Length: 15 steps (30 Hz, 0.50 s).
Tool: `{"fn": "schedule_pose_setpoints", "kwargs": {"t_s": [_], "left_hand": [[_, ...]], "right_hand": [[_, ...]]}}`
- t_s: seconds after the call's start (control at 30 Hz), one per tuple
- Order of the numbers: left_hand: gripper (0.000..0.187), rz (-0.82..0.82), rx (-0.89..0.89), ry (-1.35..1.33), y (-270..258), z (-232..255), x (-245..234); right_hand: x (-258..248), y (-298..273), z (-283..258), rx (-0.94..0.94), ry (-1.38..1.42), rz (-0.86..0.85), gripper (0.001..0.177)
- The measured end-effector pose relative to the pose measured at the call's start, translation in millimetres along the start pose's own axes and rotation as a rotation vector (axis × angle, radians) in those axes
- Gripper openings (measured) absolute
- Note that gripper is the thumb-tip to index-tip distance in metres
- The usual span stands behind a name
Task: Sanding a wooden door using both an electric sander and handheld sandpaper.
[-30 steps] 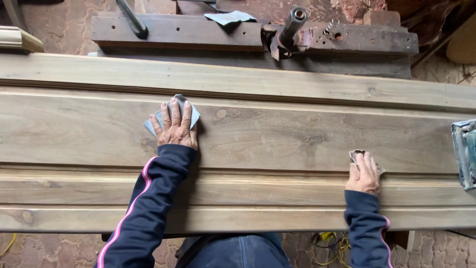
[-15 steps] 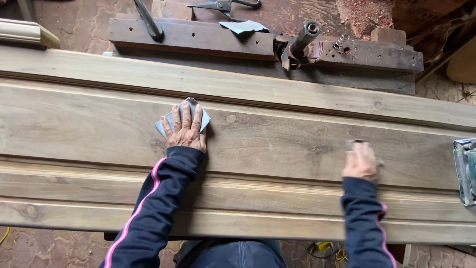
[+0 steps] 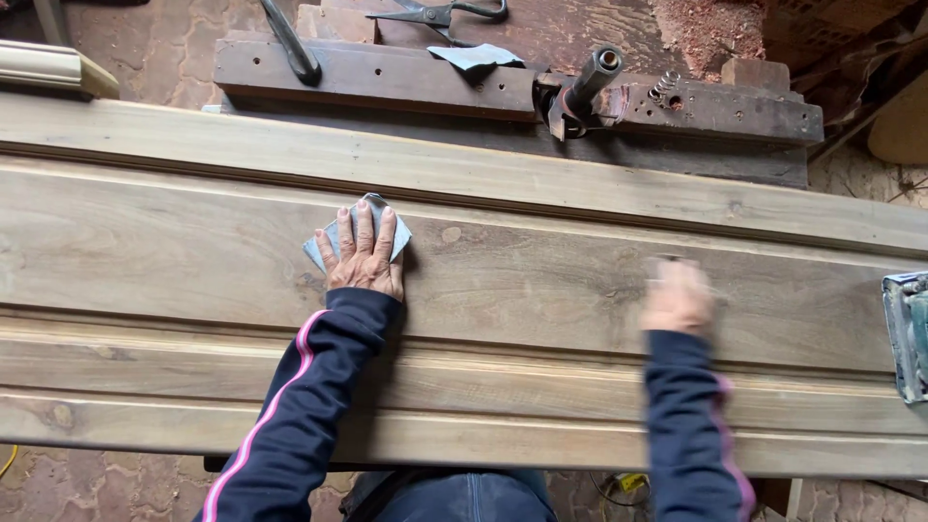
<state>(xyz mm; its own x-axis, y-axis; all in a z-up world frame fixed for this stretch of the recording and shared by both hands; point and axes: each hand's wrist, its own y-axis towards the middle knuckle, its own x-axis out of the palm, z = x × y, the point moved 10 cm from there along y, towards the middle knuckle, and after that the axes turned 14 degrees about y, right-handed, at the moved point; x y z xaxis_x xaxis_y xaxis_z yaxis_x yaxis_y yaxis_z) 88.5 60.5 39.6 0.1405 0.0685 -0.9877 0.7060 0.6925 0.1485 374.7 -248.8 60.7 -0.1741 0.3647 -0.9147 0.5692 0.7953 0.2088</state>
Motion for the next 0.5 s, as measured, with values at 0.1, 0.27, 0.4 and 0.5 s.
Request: {"fn": "schedule_pose_setpoints", "kwargs": {"t_s": [0.1, 0.27, 0.4, 0.5], "left_hand": [[0.068, -0.004, -0.009, 0.014, 2.5, -1.2, -0.9], [0.066, 0.006, -0.013, 0.019, -2.6, -1.5, 0.7], [0.067, 0.021, 0.015, -0.003, -0.2, -1.9, 1.5], [0.066, 0.022, 0.004, 0.005, -1.6, -1.0, 5.2]], "right_hand": [[11.7, -10.9, 62.5, 0.075, -0.062, 0.108, 0.01], [45.2, 7.5, -187.8, -0.198, 0.128, 0.249, 0.013], [68.6, -4.0, -183.0, -0.215, 0.279, -0.055, 0.007], [-5.1, -19.4, -45.2, -0.176, 0.181, 0.148, 0.023]]}}
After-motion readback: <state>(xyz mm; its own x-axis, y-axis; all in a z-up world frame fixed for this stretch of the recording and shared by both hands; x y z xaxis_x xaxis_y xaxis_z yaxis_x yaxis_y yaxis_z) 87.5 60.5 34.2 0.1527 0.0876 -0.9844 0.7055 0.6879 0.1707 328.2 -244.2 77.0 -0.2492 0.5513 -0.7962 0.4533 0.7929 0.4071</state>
